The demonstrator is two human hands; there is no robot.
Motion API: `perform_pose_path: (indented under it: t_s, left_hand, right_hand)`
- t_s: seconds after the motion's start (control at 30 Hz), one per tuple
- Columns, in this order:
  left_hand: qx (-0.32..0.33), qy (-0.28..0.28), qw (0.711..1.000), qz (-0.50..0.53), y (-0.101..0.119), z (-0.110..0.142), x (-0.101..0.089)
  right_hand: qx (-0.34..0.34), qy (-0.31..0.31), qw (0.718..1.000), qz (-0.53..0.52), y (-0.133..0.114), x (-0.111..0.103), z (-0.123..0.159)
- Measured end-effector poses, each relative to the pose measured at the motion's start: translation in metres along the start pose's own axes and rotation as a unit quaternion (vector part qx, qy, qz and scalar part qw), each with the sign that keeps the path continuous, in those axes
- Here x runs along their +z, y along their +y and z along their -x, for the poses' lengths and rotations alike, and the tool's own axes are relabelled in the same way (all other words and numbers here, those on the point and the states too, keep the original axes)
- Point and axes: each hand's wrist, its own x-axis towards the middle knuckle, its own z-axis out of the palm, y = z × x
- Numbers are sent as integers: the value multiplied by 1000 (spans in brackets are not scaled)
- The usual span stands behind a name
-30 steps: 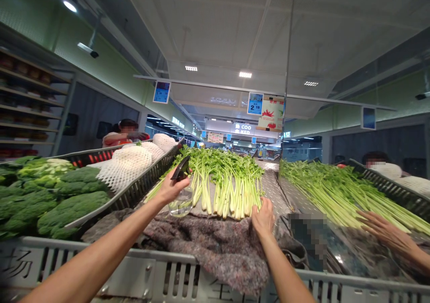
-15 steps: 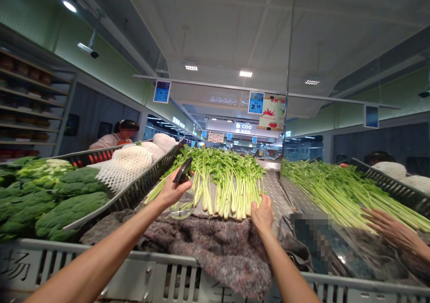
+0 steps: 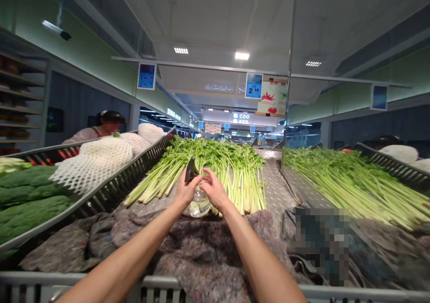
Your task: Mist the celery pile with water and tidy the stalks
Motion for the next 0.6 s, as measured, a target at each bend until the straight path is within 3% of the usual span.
perform_pose_path:
  t_s: [0.13,0.23,0.43,0.5,0.6]
  left_hand:
    - [3,-12,1000,20,-11,-3,14]
    - [50,-36,997,41,-13,-4,17]
    - [29,-81,994,67,-11,2,21]
    - [44,-116,989,75,-7,6,23]
    - [67,-165,981,77,1,7,20]
  right_hand:
    - [19,-42,999,17,8,-6,-2]
    - [22,-14,999,39,7,-8,-2]
    - [21,31,999,-29,9,-1,2]
    - [11,58,998,-24,12,-2,2]
    - [-3,167,986,22,13,-15,-1]
